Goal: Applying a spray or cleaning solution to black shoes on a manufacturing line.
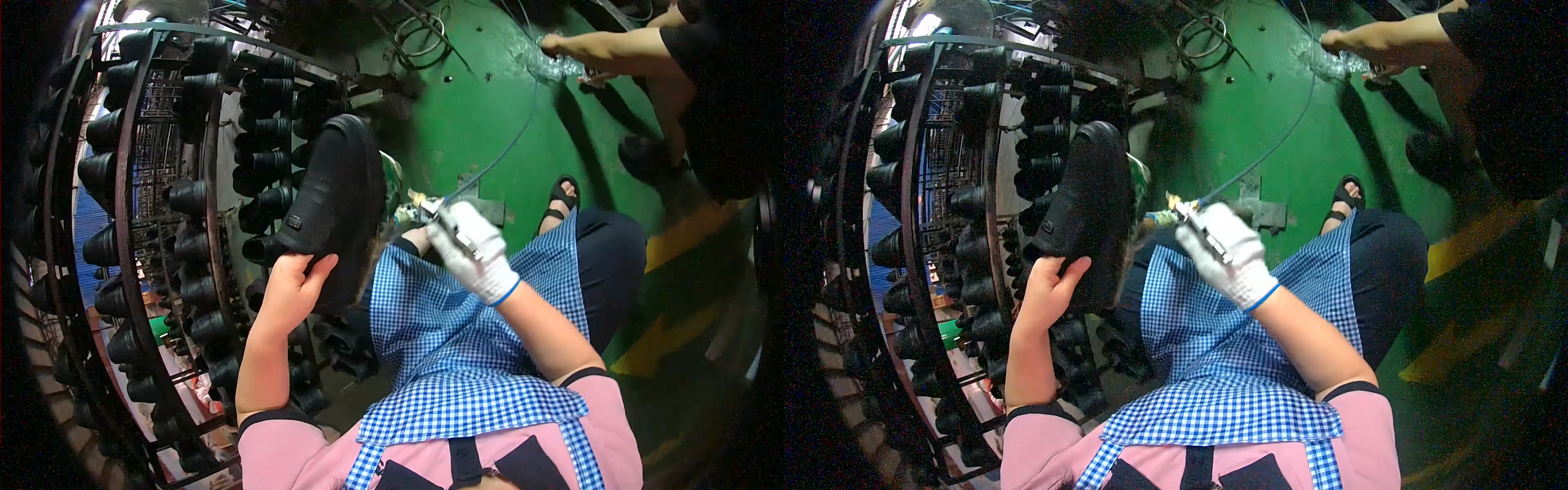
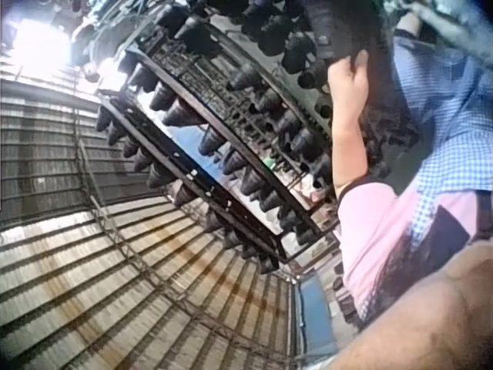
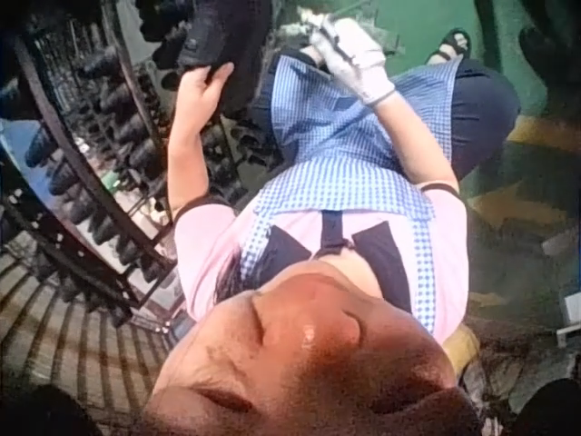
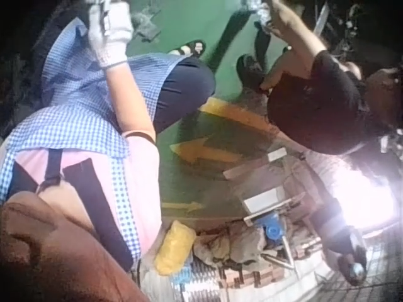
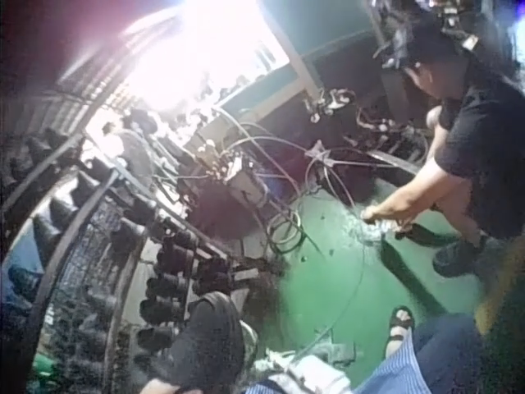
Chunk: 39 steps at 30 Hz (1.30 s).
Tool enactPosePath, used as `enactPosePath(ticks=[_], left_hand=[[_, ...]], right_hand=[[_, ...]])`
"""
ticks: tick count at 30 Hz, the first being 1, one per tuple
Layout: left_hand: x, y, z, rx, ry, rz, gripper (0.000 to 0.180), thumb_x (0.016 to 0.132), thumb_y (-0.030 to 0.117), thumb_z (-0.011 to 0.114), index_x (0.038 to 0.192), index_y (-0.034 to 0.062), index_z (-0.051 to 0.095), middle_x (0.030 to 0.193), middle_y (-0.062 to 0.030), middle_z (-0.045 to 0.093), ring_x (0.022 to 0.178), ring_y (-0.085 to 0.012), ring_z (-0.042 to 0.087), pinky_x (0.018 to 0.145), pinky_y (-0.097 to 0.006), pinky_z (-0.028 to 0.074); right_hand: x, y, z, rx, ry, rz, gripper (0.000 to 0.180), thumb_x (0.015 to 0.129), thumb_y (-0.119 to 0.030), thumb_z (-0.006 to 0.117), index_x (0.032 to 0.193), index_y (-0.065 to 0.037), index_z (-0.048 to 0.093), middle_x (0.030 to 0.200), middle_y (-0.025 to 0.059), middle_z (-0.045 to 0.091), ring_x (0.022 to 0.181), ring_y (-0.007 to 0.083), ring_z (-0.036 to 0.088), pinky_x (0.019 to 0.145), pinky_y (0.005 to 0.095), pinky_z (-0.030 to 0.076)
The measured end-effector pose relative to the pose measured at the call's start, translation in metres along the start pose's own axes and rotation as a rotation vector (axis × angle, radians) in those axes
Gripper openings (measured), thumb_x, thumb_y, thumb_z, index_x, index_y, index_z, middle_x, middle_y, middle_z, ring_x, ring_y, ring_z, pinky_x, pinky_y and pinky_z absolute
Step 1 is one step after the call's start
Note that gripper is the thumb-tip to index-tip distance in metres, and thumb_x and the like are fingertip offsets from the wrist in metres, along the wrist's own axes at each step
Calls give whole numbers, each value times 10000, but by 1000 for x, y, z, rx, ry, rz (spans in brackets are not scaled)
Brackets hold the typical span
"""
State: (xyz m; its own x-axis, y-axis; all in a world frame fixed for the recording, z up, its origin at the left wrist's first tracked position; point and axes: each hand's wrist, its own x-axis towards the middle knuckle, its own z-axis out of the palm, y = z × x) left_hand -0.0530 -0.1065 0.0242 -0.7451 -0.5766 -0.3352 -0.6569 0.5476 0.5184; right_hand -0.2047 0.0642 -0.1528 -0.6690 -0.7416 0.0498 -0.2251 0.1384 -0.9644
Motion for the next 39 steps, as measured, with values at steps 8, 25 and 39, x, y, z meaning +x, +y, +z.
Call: enactPosePath(ticks=[8, 25, 39], left_hand=[[8, -7, -11, 128, -47, 288, 234, 916, 38, 674, 1147, 4, 685, 1096, -183, 717, 1003, -321, 693, 858, -358, 522], [12, -1, -14, 69, -94, 251, 332, 897, -21, 665, 1226, 19, 665, 1197, -161, 703, 1114, -279, 675, 947, -346, 502], [1, -11, 0, -184, -55, 42, 366, 952, 66, 648, 1311, 7, 611, 1281, -126, 663, 1191, -218, 603, 1041, -334, 434]], right_hand=[[-6, -2, -31, 257, 83, 44, 219, 959, -166, 635, 1127, -26, 648, 884, 122, 645, 760, 208, 643, 693, 306, 520], [52, -40, -61, 619, -61, 72, 276, 965, -184, 629, 1181, -14, 633, 889, 101, 593, 786, 189, 598, 710, 301, 491], [43, -50, -25, 324, 107, -148, 232, 910, -164, 705, 1088, -21, 659, 827, 114, 586, 686, 264, 610, 633, 341, 501]])
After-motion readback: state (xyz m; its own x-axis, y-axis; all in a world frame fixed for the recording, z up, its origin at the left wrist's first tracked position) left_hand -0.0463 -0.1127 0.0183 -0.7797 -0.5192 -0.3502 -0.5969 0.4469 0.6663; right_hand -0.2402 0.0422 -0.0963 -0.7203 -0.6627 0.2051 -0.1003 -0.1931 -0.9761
